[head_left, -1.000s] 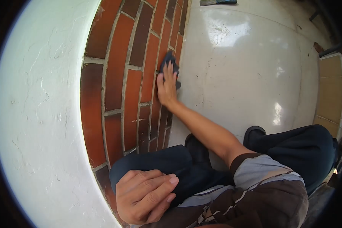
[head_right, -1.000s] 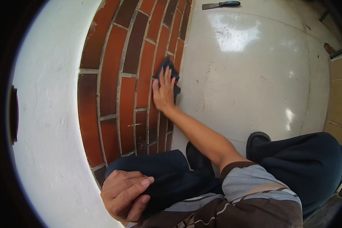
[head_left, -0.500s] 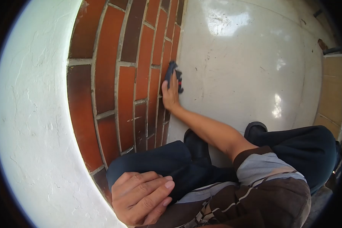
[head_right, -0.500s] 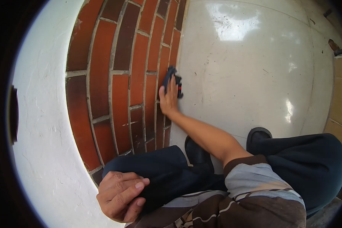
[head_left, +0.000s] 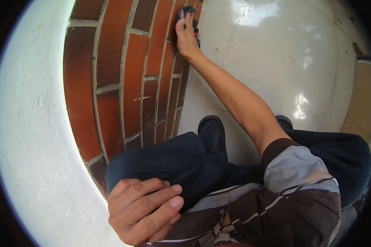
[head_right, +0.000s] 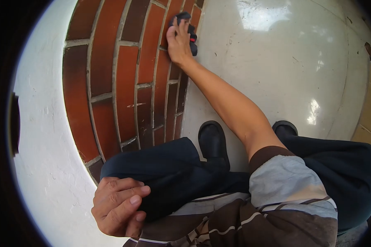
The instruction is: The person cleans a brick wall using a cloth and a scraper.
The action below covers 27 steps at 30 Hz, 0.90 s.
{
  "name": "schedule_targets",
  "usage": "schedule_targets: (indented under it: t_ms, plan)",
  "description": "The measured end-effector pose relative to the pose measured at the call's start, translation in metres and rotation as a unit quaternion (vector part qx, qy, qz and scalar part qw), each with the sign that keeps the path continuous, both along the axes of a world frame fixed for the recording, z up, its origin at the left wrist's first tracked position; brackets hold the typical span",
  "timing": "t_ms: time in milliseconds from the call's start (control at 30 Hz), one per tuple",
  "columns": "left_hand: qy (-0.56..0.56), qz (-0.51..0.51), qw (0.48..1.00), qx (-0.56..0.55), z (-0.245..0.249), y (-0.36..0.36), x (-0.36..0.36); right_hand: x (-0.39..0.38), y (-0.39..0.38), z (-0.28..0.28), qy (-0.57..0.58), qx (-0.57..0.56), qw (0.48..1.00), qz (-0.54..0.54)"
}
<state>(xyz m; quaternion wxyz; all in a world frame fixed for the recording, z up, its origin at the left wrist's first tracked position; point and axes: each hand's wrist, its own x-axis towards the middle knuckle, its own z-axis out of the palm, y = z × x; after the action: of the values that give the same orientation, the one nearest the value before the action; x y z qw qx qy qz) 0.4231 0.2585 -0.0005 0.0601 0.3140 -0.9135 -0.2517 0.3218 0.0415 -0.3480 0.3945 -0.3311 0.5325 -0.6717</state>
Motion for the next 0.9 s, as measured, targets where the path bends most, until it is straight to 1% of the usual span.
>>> schedule_targets:
  t_ms: [67,133,200,267,367,400,467,533,600,633,667,700,733,767,800,833,867,900]
  plan:
    - [-0.001,-0.003,1.0,-0.002,0.0,-0.002,0.003,0.014,0.026,0.032,0.058,-0.052,0.997,0.003]
    - [-0.002,-0.011,1.0,0.001,-0.002,-0.003,0.002,0.084,0.098,0.018,0.119,-0.054,0.991,-0.002]
    - [-0.004,-0.022,1.0,0.0,-0.002,-0.004,0.002,0.133,0.16,-0.002,0.106,0.044,0.992,0.061]
    - [-0.004,-0.027,1.0,0.003,-0.002,-0.002,0.003,0.166,0.201,-0.02,0.028,0.136,0.984,0.115]
    - [-0.014,-0.028,0.999,-0.008,0.0,0.001,-0.001,0.172,0.213,-0.022,-0.05,0.18,0.975,0.122]
    - [-0.011,-0.03,0.999,-0.011,0.0,0.002,-0.001,0.173,0.206,-0.022,-0.091,0.2,0.97,0.103]
    - [-0.009,-0.029,0.999,-0.016,0.0,0.005,0.001,0.155,0.174,-0.002,-0.175,0.239,0.953,0.068]
    - [0.002,-0.027,0.999,-0.025,-0.001,0.008,0.005,0.141,0.14,0.003,-0.159,0.233,0.959,0.039]
    - [0.005,-0.025,0.999,-0.032,0.001,0.011,0.008,0.11,0.119,0.022,-0.085,0.116,0.989,0.016]
    - [0.005,-0.022,0.999,-0.033,0.002,0.014,0.01,0.1,0.113,0.038,-0.021,0.051,0.999,0.005]
    - [0.005,-0.019,0.999,-0.034,0.003,0.015,0.011,0.093,0.11,0.05,0.045,-0.015,0.999,-0.007]
    - [0.019,-0.007,0.999,-0.037,0.001,0.016,0.012,0.093,0.115,0.056,0.13,-0.081,0.988,0.011]
    - [0.033,0.004,0.999,-0.041,-0.002,0.015,0.014,0.097,0.126,0.064,0.213,-0.147,0.966,0.028]
    - [0.047,0.015,0.998,-0.045,-0.004,0.014,0.014,0.1,0.137,0.071,0.294,-0.211,0.931,0.044]
    - [0.038,0.004,0.998,-0.039,-0.003,0.011,0.014,0.111,0.152,0.066,0.324,-0.3,0.894,0.068]
    - [0.029,-0.006,0.999,-0.034,-0.003,0.009,0.014,0.125,0.166,0.049,0.351,-0.386,0.848,0.092]
    - [0.019,-0.017,0.999,-0.028,-0.003,0.007,0.013,0.138,0.174,0.023,0.421,-0.428,0.796,0.077]
    - [0.051,0.029,0.996,-0.071,-0.01,0.008,0.005,0.145,0.18,-0.001,0.486,-0.467,0.736,0.06]
